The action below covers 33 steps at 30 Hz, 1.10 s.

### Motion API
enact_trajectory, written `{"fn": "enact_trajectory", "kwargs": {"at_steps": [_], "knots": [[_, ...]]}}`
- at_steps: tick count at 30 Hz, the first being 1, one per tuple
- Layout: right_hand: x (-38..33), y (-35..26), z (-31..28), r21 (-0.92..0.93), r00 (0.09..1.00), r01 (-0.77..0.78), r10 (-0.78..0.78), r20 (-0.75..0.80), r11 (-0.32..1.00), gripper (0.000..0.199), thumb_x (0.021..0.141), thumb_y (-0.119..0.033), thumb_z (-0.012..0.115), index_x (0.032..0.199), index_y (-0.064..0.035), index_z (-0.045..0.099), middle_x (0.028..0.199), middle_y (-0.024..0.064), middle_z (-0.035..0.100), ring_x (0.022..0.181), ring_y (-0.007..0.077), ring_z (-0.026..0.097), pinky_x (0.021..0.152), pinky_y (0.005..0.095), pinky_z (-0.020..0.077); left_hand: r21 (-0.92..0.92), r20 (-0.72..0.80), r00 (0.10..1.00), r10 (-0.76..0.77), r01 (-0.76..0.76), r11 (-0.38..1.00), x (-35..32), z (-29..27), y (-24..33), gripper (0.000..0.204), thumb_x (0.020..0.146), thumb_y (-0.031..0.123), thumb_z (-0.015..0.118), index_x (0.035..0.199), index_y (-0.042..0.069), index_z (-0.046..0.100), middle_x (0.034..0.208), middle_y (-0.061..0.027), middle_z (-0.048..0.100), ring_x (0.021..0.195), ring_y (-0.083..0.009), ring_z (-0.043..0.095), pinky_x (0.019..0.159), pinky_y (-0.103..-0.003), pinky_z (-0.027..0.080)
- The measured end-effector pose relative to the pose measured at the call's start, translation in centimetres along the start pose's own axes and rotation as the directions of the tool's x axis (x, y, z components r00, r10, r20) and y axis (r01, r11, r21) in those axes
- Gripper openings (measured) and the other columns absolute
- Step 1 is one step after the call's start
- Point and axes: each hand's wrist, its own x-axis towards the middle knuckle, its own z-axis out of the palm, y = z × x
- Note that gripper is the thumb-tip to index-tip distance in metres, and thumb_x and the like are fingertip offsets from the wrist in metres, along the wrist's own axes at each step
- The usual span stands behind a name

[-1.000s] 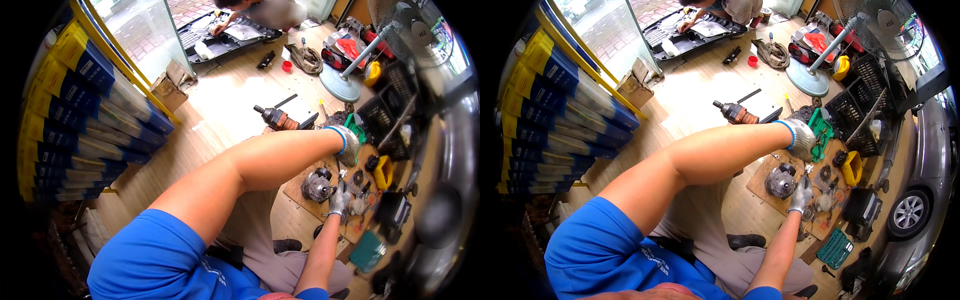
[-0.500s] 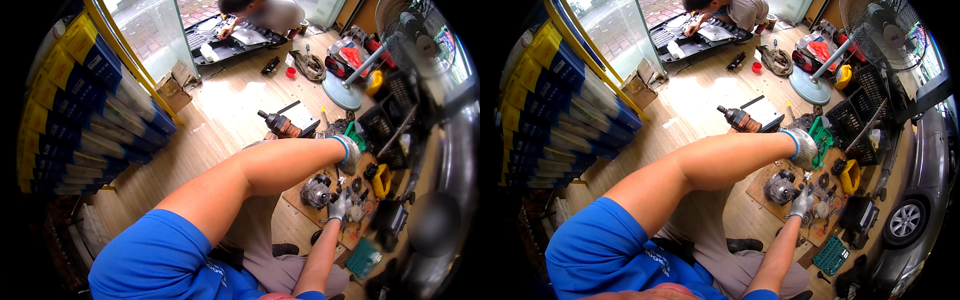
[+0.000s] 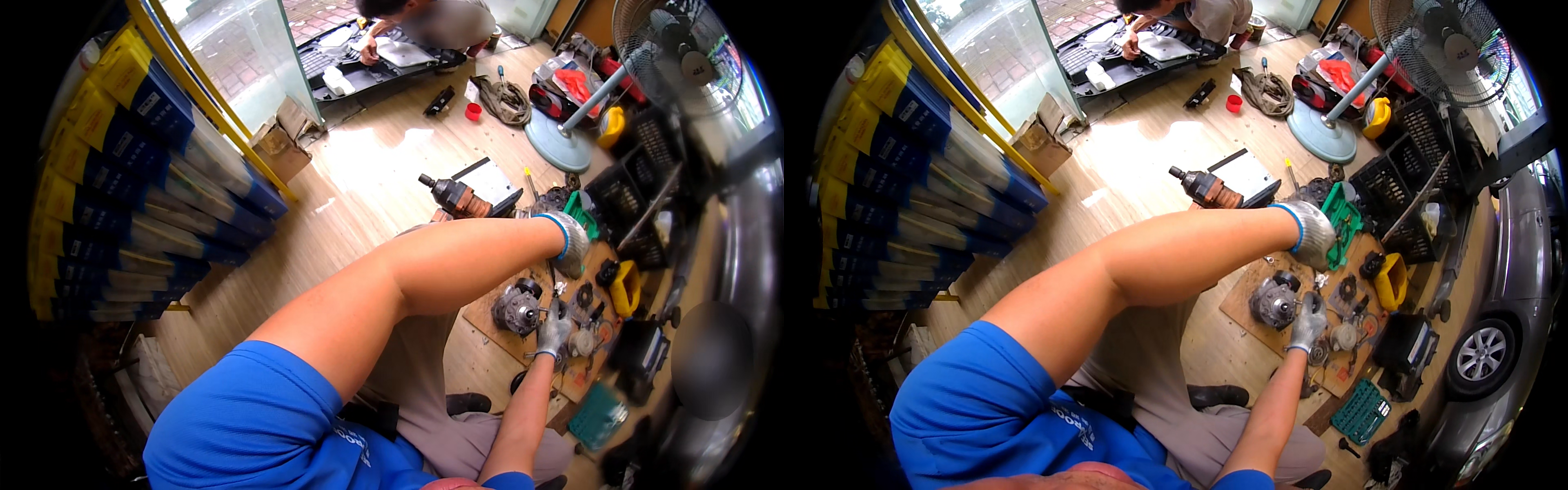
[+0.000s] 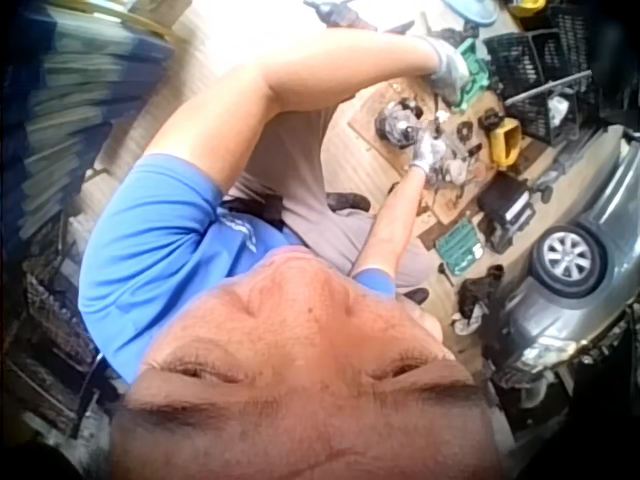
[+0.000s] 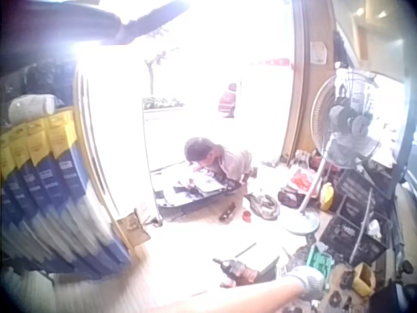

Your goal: The person disassembles a mechanical compressor unit on a wooden board by manually removing components such as a pulley and small metal parts with their hands.

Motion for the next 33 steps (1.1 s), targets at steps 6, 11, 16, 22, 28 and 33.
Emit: {"fn": "enact_trajectory", "kwargs": {"at_steps": [6, 11, 16, 22, 28, 33], "knots": [[-0.4, 0.1, 0.5, 0.720, 0.966, -0.242, 0.233, 0.114, 0.651, 0.024, 0.104, -0.026, 0.058, 0.116, -0.0057, 0.063, 0.099, 0.0048, 0.067, 0.068, 0.0170, 0.061, 0.061, 0.0304, 0.0508, -0.001, 0.016, 1.000, -0.002, 0.002, 1.000, -0.3, -0.4, 0.1, 0.049, 0.085, 0.047, 0.060, 0.102, 0.003, 0.077, 0.099, -0.0203, 0.073, 0.094, -0.0349, 0.071, 0.086, -0.045, 0.054], [-0.2, 0.8, 0.4, 0.802, 0.952, -0.286, 0.254, 0.173, 0.525, 0.029, 0.103, -0.027, 0.059, 0.121, -0.0048, 0.061, 0.099, 0.0068, 0.066, 0.073, 0.0176, 0.063, 0.065, 0.0322, 0.0526, 0.017, 0.026, 1.000, 0.008, -0.009, 1.000, -0.2, -0.5, 0.0, 0.049, 0.085, 0.046, 0.060, 0.102, 0.004, 0.077, 0.098, -0.0199, 0.073, 0.093, -0.0343, 0.071, 0.085, -0.045, 0.054], [1.1, 1.9, 0.7, 0.500, 0.954, -0.285, 0.291, 0.068, 0.818, 0.022, 0.101, -0.019, 0.060, 0.118, -0.0052, 0.062, 0.083, 0.0041, 0.064, 0.058, 0.0148, 0.057, 0.053, 0.0295, 0.0485, 0.007, 0.025, 1.000, -0.012, 0.012, 1.000, 0.2, 0.1, -0.4, 0.049, 0.084, 0.047, 0.059, 0.104, 0.006, 0.077, 0.100, -0.0203, 0.073, 0.096, -0.0346, 0.070, 0.086, -0.046, 0.054], [2.1, 2.3, 0.5, 0.347, 0.963, -0.269, 0.242, 0.120, 0.899, 0.041, 0.092, -0.009, 0.067, 0.131, -0.0015, 0.059, 0.086, 0.0048, 0.064, 0.065, 0.0111, 0.058, 0.057, 0.0270, 0.0485, 0.000, 0.013, 1.000, -0.022, 0.022, 1.000, 0.4, 0.1, -0.1, 0.049, 0.084, 0.048, 0.059, 0.106, 0.008, 0.077, 0.102, -0.0200, 0.073, 0.098, -0.0348, 0.070, 0.087, -0.046, 0.054], [0.1, -0.3, 1.9, 0.622, 0.953, -0.262, 0.301, 0.044, 0.738, 0.027, 0.093, -0.007, 0.064, 0.120, -0.0036, 0.061, 0.083, 0.0038, 0.064, 0.056, 0.0148, 0.059, 0.052, 0.0288, 0.0509, 0.000, 0.028, 0.999, -0.039, 0.039, 0.999, -0.2, 0.5, -0.6, 0.050, 0.085, 0.049, 0.058, 0.106, 0.008, 0.077, 0.104, -0.0190, 0.073, 0.099, -0.0348, 0.070, 0.087, -0.045, 0.053], [1.5, 1.9, 1.2, 0.481, 0.964, -0.158, 0.240, -0.112, 0.862, 0.028, 0.092, -0.008, 0.064, 0.119, -0.0019, 0.061, 0.082, 0.0027, 0.064, 0.060, 0.0118, 0.057, 0.054, 0.0271, 0.0468, 0.011, 0.029, 0.999, -0.025, 0.025, 1.000, 0.3, -0.2, 0.3, 0.049, 0.086, 0.049, 0.058, 0.109, 0.009, 0.077, 0.108, -0.0184, 0.073, 0.101, -0.0343, 0.070, 0.089, -0.045, 0.053]]}}
